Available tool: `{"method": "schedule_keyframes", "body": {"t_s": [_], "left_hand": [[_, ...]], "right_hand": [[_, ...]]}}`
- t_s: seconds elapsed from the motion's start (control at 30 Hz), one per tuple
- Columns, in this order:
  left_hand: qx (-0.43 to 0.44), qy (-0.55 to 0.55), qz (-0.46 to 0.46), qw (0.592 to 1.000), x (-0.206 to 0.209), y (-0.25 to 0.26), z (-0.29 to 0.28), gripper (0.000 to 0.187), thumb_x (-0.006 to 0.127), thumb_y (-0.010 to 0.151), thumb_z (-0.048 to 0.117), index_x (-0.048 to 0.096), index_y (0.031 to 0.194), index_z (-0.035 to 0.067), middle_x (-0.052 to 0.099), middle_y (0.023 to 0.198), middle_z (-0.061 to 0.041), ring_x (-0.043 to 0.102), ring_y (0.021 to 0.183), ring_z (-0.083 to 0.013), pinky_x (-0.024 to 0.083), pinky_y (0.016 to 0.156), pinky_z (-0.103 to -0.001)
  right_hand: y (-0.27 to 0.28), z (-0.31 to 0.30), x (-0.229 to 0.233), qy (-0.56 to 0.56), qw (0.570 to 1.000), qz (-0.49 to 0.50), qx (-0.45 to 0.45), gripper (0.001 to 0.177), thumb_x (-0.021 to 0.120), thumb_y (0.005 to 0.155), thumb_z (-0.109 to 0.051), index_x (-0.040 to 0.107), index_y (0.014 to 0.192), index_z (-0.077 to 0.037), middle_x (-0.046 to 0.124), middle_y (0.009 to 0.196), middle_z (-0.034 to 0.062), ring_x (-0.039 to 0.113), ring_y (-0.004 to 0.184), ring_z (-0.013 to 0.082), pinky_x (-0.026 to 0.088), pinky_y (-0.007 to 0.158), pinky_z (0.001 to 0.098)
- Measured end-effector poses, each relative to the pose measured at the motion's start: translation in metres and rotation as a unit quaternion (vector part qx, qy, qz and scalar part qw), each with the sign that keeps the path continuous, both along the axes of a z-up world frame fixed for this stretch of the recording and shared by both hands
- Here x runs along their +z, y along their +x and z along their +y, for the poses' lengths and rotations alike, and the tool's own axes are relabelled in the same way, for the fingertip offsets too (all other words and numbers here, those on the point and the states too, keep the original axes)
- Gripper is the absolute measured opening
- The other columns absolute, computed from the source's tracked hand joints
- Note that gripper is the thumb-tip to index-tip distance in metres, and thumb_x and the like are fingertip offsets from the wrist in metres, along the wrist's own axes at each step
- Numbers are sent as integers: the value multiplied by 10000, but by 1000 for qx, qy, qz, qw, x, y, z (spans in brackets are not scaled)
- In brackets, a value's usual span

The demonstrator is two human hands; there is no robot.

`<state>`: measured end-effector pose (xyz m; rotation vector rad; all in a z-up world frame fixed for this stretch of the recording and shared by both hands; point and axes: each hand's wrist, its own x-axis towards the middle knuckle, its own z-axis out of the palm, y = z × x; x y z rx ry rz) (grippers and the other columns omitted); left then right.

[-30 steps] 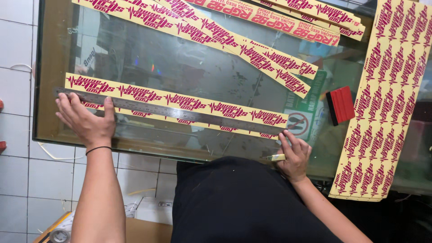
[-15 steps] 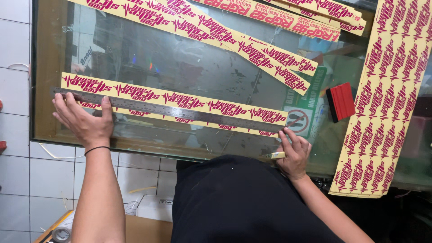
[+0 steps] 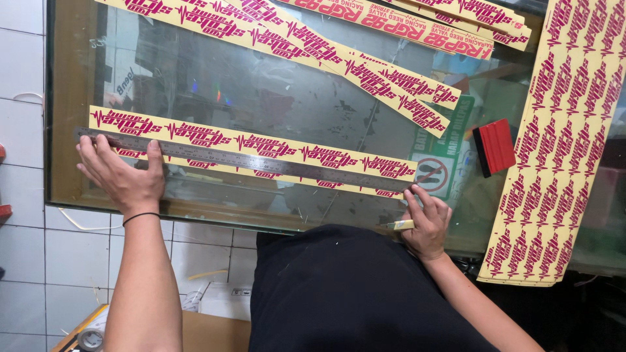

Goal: The person uses a metal ruler and a utility knife to cut a long strip of yellow stickers with red text on a glass table. They repeatedly align the ruler along the sticker strip and cut it into smaller, uniform pieces.

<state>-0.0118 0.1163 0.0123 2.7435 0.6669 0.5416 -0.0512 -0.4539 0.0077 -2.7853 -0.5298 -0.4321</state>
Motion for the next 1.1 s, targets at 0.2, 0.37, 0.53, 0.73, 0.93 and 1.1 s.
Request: {"method": "schedule_keyframes", "body": {"t_s": [0.2, 0.37, 0.53, 0.73, 0.93, 1.1], "left_hand": [[1, -3, 3, 1000, -3, -1, 2, 814, 652, 1033, 558, 476, 1440, -125, 354, 1542, -338, 285, 1457, -521, 186, 1141, -741], [-4, 6, 0, 1000, -3, -1, 2, 813, 657, 1036, 555, 480, 1433, -132, 366, 1531, -342, 302, 1444, -533, 205, 1129, -748], [-4, 10, -3, 1000, -4, -1, 3, 820, 645, 1035, 571, 486, 1429, -131, 373, 1527, -344, 307, 1440, -535, 214, 1123, -752], [3, 9, 2, 1000, -5, -1, 2, 826, 646, 1038, 560, 482, 1442, -142, 357, 1541, -339, 288, 1451, -528, 197, 1139, -741], [15, 13, -4, 1000, -5, 0, 4, 787, 664, 1011, 532, 481, 1432, -107, 375, 1529, -344, 305, 1447, -531, 193, 1152, -730], [-8, -34, -129, 991, -62, -16, 63, 778, 768, 948, 498, 496, 1446, -34, 423, 1482, -279, 456, 1377, -498, 339, 1137, -627]], "right_hand": [[-1, -2, -3, -1, 1000, -2, -3, 401, 645, 922, -21, 725, 1300, -128, 660, 1400, 62, 578, 1070, 293, 428, 914, 432], [-1, -1, -3, 3, 1000, -1, -3, 411, 636, 915, -26, 726, 1303, -128, 657, 1403, 64, 568, 1059, 291, 414, 897, 431], [0, 0, -2, 7, 1000, -5, -4, 409, 624, 914, -19, 733, 1294, -126, 664, 1393, 65, 567, 1049, 297, 420, 894, 435], [0, 0, -3, 14, 1000, -10, -4, 425, 608, 892, 7, 744, 1272, -123, 669, 1385, 59, 567, 1040, 295, 425, 906, 432], [0, -3, -2, 11, 1000, -3, 14, 401, 605, 945, -3, 726, 1308, -121, 663, 1398, 78, 571, 1084, 321, 451, 919, 465], [6, -7, -10, 9, 997, -80, 10, 408, 680, 850, -68, 807, 1219, -185, 752, 1296, 25, 617, 963, 254, 450, 853, 369]]}}
